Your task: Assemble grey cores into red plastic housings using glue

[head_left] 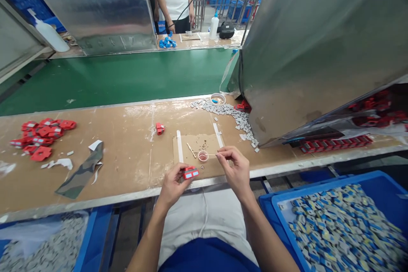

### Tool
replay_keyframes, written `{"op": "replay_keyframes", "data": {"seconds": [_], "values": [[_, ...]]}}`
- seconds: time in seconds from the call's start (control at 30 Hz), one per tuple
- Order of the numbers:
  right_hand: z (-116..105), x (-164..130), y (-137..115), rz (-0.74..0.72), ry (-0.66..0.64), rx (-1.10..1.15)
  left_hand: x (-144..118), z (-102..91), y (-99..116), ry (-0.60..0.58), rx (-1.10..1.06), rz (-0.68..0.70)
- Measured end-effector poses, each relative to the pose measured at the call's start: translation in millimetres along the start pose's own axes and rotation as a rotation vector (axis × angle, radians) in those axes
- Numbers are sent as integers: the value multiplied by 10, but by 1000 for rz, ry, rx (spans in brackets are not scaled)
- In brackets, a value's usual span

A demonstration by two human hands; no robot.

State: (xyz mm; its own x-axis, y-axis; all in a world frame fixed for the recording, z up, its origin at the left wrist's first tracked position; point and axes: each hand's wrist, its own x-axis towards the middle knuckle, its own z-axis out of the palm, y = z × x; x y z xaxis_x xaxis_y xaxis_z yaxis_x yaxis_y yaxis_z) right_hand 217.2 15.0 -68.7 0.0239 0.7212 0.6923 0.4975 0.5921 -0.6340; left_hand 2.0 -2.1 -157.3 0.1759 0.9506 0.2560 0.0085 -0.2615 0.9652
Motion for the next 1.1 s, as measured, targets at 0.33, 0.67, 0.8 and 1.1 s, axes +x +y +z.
{"op": "replay_keyframes", "data": {"seconds": [0.33, 0.67, 0.8, 1.1], "values": [[192, -4, 268, -9, -228, -40, -1, -2, 14, 1, -13, -27], [185, 1486, 969, 291, -422, -538, -29, 20, 20, -10, -57, -145], [385, 1705, 989, 317, -566, -693, -51, -38, 11, 136, -245, -174], [491, 1725, 949, 243, -447, -519, 1150, -530, 491, 129, -451, -141]]}}
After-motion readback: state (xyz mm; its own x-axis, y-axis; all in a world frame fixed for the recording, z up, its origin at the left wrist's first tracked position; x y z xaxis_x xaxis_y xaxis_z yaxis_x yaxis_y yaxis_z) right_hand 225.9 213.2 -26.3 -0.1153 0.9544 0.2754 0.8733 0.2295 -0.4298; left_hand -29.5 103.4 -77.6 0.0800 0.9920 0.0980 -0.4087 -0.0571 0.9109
